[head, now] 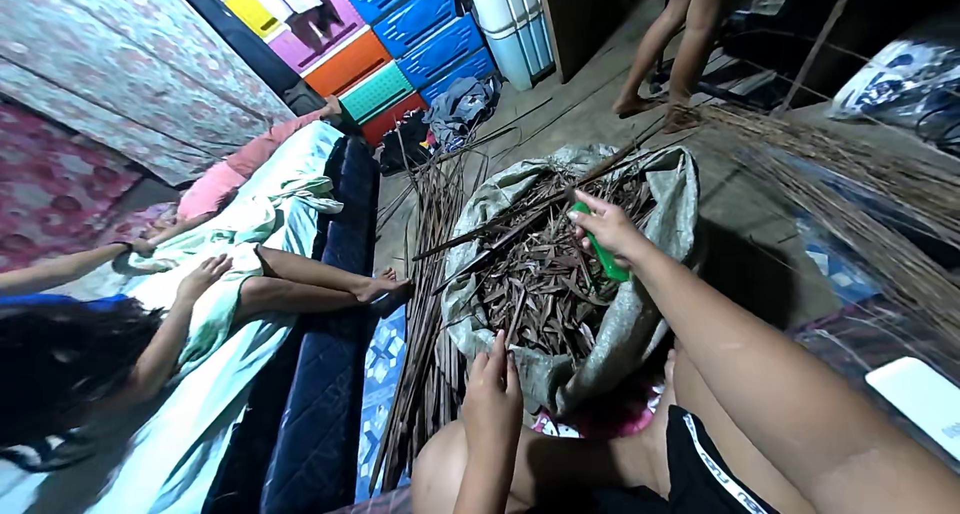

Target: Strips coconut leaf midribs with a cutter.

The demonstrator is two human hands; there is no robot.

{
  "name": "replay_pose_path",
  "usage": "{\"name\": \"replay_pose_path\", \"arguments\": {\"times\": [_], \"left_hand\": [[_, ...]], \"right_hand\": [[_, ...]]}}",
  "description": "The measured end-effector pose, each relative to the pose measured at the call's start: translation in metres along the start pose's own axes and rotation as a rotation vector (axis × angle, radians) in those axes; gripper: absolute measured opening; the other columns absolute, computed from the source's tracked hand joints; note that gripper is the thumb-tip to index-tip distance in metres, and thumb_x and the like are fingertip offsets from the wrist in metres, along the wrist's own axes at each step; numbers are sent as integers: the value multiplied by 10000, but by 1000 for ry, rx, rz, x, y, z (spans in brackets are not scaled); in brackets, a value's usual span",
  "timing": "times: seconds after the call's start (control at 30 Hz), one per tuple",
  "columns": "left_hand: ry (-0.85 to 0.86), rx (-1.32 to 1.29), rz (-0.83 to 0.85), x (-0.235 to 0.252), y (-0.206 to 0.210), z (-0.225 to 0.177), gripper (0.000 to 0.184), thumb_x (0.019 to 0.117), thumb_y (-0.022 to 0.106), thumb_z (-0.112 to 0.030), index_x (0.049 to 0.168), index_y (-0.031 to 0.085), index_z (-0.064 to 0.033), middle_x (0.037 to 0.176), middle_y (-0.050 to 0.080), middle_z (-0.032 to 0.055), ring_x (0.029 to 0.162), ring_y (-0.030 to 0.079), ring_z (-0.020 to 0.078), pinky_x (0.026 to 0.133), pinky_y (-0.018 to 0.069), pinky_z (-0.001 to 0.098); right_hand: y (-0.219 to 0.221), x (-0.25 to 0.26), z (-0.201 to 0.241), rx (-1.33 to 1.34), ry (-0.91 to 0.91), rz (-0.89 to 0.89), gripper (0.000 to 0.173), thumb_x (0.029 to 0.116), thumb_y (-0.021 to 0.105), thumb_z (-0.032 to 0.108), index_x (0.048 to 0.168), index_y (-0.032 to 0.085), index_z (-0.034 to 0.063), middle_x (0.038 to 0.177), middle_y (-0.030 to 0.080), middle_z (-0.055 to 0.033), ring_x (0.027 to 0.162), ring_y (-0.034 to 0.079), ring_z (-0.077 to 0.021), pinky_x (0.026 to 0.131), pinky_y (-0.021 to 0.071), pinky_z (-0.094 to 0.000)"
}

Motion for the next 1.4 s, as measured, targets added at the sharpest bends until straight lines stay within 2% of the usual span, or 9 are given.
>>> {"name": "replay_pose_path", "arguments": {"times": [0.23, 0.37, 0.5, 0.57, 0.67, 0.77, 0.93, 1.1, 1.4], "left_hand": [[31, -11, -60, -8, -4, 16, 338, 991, 593, -91, 1304, 705, -32, 842, 666, 148, 713, 645, 250, 676, 553, 412], [-32, -15, -12, -3, -7, 14, 325, 1034, 572, -132, 1317, 696, -31, 894, 697, 163, 783, 674, 273, 746, 561, 443], [-10, 28, 165, 16, -7, 8, 334, 1057, 559, -213, 1313, 703, -54, 1018, 751, 180, 916, 728, 330, 859, 563, 542], [50, 13, 259, 30, -5, 8, 347, 1059, 552, -236, 1322, 698, -63, 989, 751, 166, 878, 724, 308, 840, 565, 527], [90, -127, 374, 49, -2, 7, 408, 1062, 549, -237, 1423, 611, -58, 960, 736, 135, 751, 676, 204, 744, 569, 414], [51, -254, 374, 59, 5, 3, 412, 1063, 552, -219, 1437, 589, -52, 973, 730, 118, 700, 633, 137, 692, 543, 343], [-47, -434, 246, 63, 23, -4, 379, 1061, 556, -168, 1393, 611, 5, 1139, 729, 168, 933, 688, 159, 889, 533, 345], [-132, -566, 306, 64, 37, 1, 377, 1068, 546, -186, 1391, 611, -2, 1157, 722, 136, 918, 672, 110, 870, 530, 311], [-148, -507, 523, 79, 59, 8, 458, 1047, 514, -130, 1494, 513, -29, 1337, 634, 213, 1134, 665, 268, 993, 520, 435]], "right_hand": [[-35, 4, 6, -36, -85, -145, 535, 1094, 540, 227, 1602, 375, 194, 909, 603, -85, 613, 512, -117, 548, 453, -257], [-17, -4, 6, -274, -45, 16, 642, 1057, 611, 184, 1621, 306, 158, 1040, 634, -173, 648, 570, -184, 590, 519, -344], [25, -31, 9, -701, 38, 247, 526, 1001, 625, 114, 1497, 461, 50, 1242, 642, -258, 1082, 659, -376, 943, 523, -553], [39, -46, 6, -758, -73, 293, 427, 1032, 566, 145, 1437, 528, 13, 1270, 644, -255, 1172, 639, -378, 1019, 487, -558], [47, -60, 1, -758, -220, 331, 482, 1071, 537, 260, 1525, 497, 103, 1337, 647, -220, 1236, 628, -369, 1074, 465, -560], [47, -73, 4, -898, -203, 352, 525, 1091, 515, 324, 1592, 420, 199, 1390, 629, -206, 1269, 616, -393, 1068, 458, -601], [52, -94, 3, -1015, -75, 419, 525, 1114, 453, 346, 1604, 392, 170, 1417, 614, -201, 1280, 611, -398, 1066, 455, -609], [60, -104, -7, -1089, -19, 405, 529, 1122, 418, 365, 1616, 367, 183, 1383, 631, -207, 1237, 634, -405, 1030, 478, -609], [62, -78, -30, -1242, 70, 326, 523, 1131, 364, 411, 1633, 337, 267, 1341, 649, -220, 1201, 648, -424, 995, 496, -607]]}}
Point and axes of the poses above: each hand's wrist, its own x-axis towards the middle knuckle, its own y-axis out of the palm, z = x × y, the point moved 2 cm from there along x, towards the middle knuckle
